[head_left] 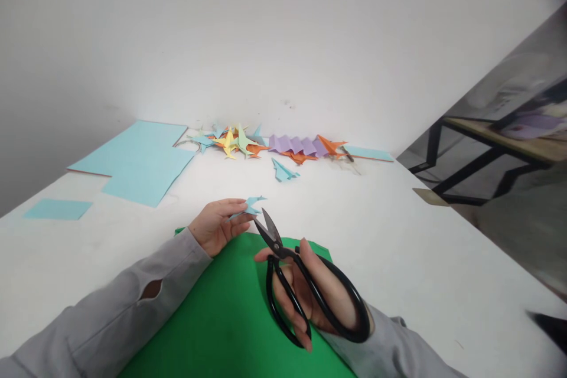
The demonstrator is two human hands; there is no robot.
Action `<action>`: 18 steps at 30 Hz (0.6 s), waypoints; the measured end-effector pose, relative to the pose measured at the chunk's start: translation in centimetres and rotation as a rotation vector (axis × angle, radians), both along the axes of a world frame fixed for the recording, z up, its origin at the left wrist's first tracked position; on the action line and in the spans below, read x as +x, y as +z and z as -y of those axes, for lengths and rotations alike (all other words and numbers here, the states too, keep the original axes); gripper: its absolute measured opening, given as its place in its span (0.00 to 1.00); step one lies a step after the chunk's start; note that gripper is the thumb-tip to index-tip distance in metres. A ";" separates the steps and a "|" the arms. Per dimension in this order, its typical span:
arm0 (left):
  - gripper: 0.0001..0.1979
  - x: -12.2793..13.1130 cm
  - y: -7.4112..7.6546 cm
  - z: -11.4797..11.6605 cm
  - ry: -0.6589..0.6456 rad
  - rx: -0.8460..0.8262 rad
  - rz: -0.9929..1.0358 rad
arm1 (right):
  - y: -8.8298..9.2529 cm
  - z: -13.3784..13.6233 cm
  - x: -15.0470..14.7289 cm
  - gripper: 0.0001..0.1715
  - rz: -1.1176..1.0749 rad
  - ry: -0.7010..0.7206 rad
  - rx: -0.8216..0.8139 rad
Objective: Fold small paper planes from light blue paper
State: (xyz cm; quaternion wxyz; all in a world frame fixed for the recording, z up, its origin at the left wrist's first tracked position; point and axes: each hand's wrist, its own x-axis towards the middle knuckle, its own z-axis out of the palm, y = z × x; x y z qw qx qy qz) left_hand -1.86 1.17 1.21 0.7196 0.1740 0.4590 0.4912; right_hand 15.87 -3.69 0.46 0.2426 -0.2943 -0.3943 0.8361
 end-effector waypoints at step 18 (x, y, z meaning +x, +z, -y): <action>0.04 0.0 0.1 0.1 -0.003 0.019 -0.012 | 0.0 0.0 0.0 0.45 -0.002 0.024 0.003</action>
